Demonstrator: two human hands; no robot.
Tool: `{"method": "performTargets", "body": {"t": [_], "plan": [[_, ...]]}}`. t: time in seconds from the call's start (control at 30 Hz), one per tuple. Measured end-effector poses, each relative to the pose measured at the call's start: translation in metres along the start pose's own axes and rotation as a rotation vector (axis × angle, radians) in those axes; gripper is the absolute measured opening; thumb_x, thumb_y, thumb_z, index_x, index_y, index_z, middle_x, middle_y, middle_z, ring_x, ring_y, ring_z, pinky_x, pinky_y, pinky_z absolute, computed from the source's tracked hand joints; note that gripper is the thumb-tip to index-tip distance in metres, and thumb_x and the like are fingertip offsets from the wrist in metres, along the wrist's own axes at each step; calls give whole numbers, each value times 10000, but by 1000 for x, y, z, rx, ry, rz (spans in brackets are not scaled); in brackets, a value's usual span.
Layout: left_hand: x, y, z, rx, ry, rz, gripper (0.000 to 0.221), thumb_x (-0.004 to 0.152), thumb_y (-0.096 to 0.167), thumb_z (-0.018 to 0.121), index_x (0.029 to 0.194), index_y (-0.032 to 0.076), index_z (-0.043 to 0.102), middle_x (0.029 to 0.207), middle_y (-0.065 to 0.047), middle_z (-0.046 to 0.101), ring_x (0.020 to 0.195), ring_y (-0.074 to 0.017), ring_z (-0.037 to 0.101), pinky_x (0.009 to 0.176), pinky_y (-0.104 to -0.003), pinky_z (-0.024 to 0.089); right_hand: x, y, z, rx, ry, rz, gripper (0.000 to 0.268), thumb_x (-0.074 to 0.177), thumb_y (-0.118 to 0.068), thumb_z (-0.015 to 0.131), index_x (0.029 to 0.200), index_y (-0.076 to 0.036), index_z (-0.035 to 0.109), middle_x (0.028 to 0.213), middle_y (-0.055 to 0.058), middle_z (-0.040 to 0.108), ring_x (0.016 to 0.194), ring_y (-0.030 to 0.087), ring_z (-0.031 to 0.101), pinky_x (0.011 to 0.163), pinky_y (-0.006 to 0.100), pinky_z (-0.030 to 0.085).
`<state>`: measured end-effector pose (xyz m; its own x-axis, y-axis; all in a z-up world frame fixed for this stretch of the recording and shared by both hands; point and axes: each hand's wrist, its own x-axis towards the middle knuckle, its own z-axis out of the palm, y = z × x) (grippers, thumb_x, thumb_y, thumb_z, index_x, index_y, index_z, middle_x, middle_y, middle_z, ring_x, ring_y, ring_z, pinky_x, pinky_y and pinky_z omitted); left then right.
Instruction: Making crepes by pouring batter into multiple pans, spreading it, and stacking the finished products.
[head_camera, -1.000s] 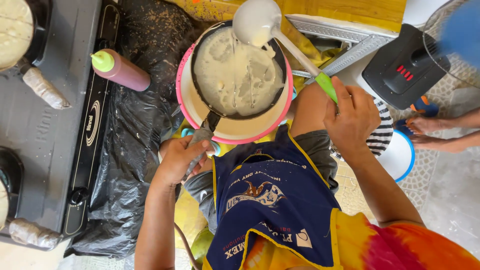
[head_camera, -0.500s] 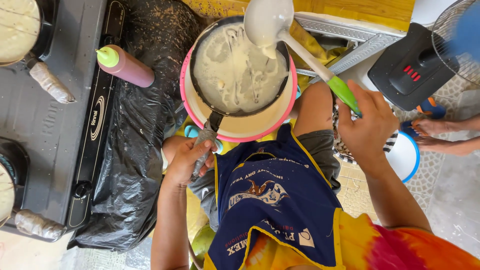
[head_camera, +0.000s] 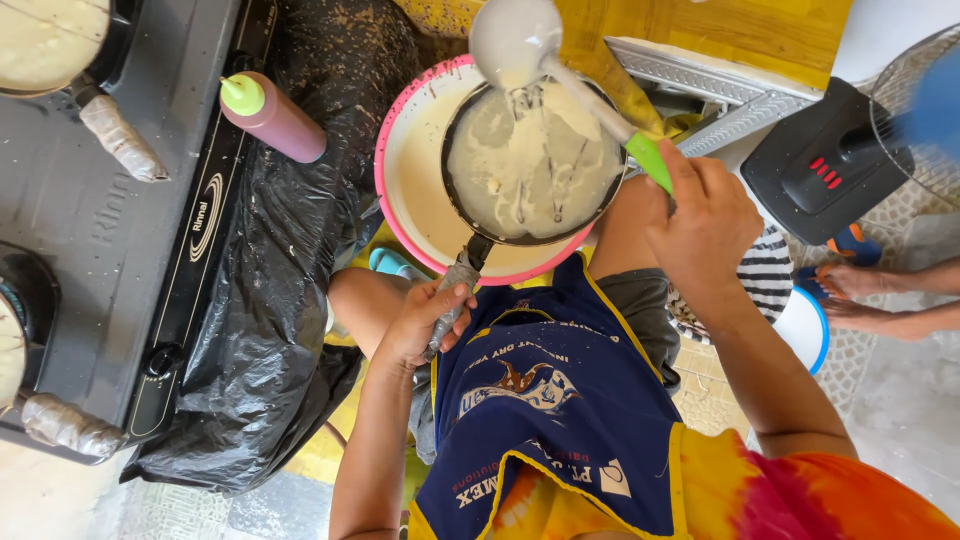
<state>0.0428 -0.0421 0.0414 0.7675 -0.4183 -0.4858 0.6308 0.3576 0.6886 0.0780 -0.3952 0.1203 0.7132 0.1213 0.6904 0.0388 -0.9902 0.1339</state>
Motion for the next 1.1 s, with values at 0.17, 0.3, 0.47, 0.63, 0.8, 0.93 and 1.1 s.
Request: {"method": "performTargets", "body": {"t": [0.17, 0.3, 0.47, 0.63, 0.8, 0.93, 1.1], "plan": [[2, 20, -13, 407, 209, 11, 308, 926, 216, 755, 860, -62, 642, 507, -178, 585, 296, -199, 527, 267, -278, 418, -17, 19, 3, 152, -144, 119, 346, 895, -245, 889, 1223, -154, 823, 938, 25, 678, 772, 246, 711, 681, 327, 558], [2, 7, -53, 1147, 549, 210, 518, 804, 549, 842, 755, 58, 687, 548, -155, 587, 529, -305, 615, 497, -401, 469, -37, 8, 14, 64, -502, 208, 352, 968, -235, 737, 1307, -156, 786, 926, 49, 681, 702, 231, 678, 673, 338, 542], [-23, 2, -63, 1587, 764, 595, 416, 789, 588, 812, 830, 191, 694, 551, -66, 581, 557, -370, 656, 558, -456, 558, -102, 4, 57, -30, -664, 191, 350, 841, -327, 679, 1169, -238, 765, 895, 44, 634, 730, 302, 719, 633, 452, 590], [-25, 10, -53, 1815, 817, 759, 359, 857, 532, 781, 845, 194, 661, 565, 14, 538, 502, -230, 631, 519, -343, 534, -124, -9, 70, 27, -736, 200, 325, 886, -334, 614, 1169, -251, 750, 883, 63, 646, 713, 335, 717, 625, 481, 590], [-9, 3, -54, 2094, 886, 1016, 347, 784, 459, 788, 933, 177, 653, 645, 16, 502, 547, -193, 611, 529, -303, 528, -111, -36, 53, 61, -792, 86, 257, 925, -293, 599, 1099, -263, 785, 813, 72, 657, 696, 317, 709, 616, 434, 585], [-5, 7, -36, 2173, 923, 1153, 203, 923, 341, 588, 972, 165, 675, 665, 17, 490, 590, -148, 590, 548, -261, 489, -129, -43, 76, 58, -874, 76, 324, 924, -395, 578, 1168, -299, 768, 841, 90, 709, 792, 346, 748, 688, 469, 591], [35, -37, -57, 2105, 1054, 1089, 122, 915, 305, 546, 883, 215, 621, 671, 43, 478, 574, -144, 564, 520, -276, 485, -136, -41, 94, 47, -1049, -9, 437, 923, -540, 547, 1268, -345, 733, 928, 80, 726, 930, 313, 751, 771, 460, 573]]}}
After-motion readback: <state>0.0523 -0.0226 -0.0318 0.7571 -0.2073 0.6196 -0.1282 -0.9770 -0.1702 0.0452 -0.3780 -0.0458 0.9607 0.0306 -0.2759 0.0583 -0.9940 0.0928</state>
